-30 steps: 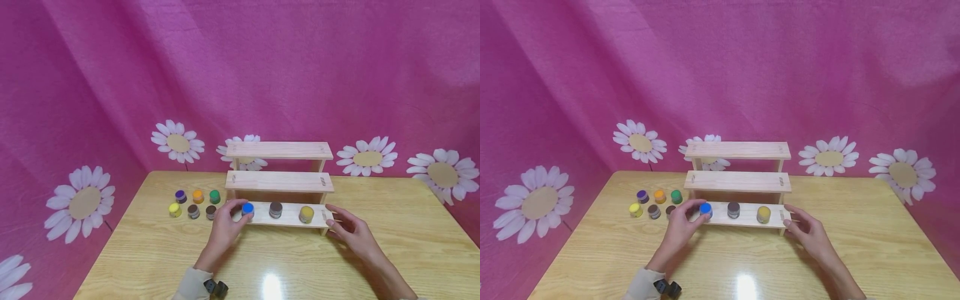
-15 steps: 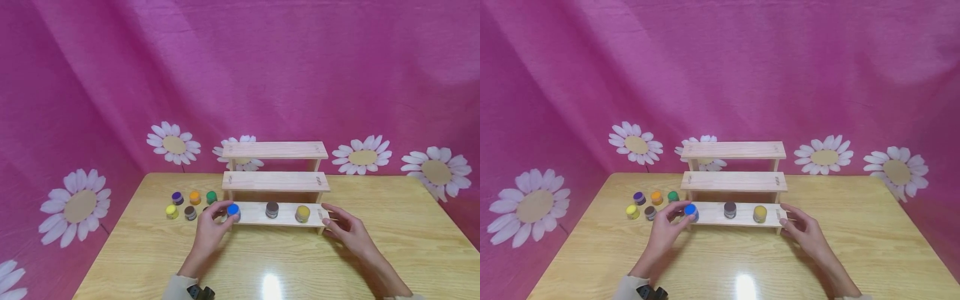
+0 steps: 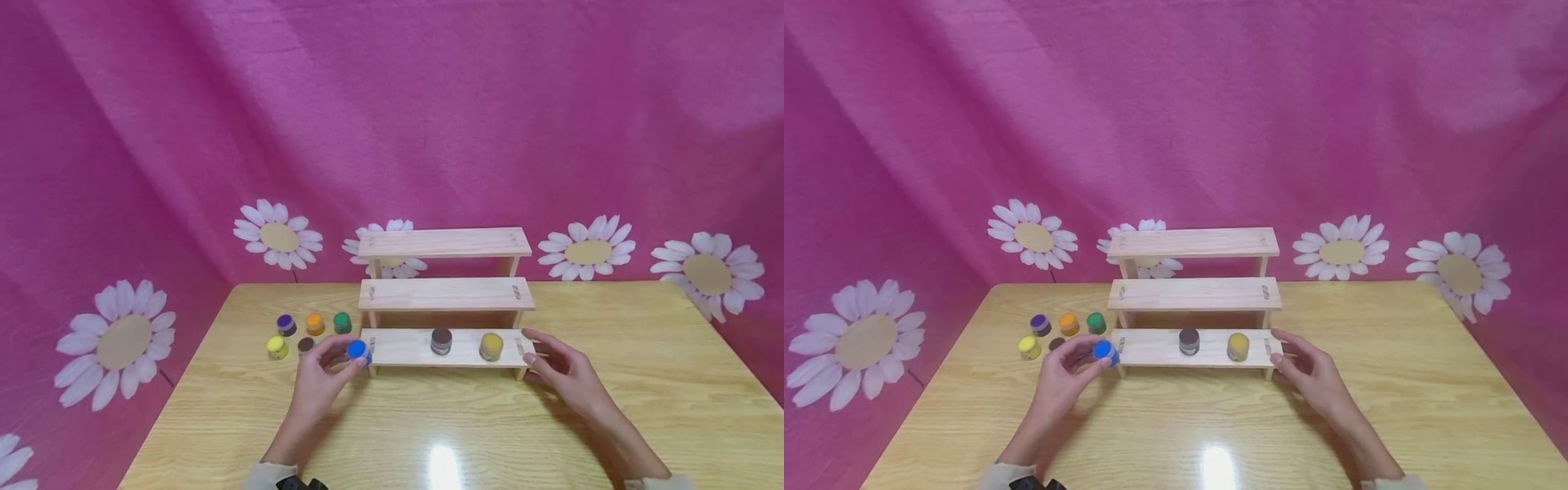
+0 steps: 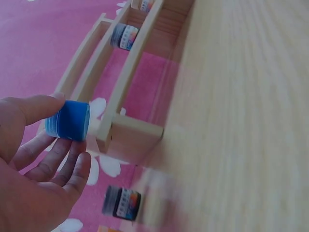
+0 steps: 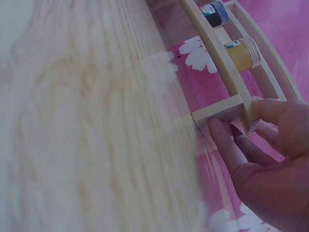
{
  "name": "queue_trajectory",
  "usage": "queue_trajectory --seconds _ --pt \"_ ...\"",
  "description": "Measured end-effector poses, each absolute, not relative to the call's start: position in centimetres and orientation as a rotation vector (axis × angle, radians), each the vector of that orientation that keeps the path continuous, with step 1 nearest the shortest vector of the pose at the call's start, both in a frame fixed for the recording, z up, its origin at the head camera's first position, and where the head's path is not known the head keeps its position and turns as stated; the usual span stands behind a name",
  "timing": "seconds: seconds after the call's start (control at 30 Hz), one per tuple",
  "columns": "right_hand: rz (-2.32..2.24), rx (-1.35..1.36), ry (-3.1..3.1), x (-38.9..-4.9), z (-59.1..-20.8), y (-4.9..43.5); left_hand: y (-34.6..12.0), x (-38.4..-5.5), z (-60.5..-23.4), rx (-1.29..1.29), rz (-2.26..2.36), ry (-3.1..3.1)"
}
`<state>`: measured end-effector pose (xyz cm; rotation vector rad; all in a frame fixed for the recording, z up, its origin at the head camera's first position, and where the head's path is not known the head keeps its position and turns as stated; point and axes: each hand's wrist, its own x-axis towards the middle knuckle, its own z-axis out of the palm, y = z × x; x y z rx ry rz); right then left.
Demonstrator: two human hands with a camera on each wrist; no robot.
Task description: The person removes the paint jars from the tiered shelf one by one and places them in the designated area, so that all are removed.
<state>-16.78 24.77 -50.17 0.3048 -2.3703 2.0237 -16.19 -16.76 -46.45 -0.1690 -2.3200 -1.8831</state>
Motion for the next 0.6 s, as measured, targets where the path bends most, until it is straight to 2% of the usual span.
queue_trajectory --seconds 0.6 --pt "1.994 0.321 -2.369 -17.0 -50.3 24.8 -20.7 -15.6 -47.9 -0.041 -1.905 -2.449"
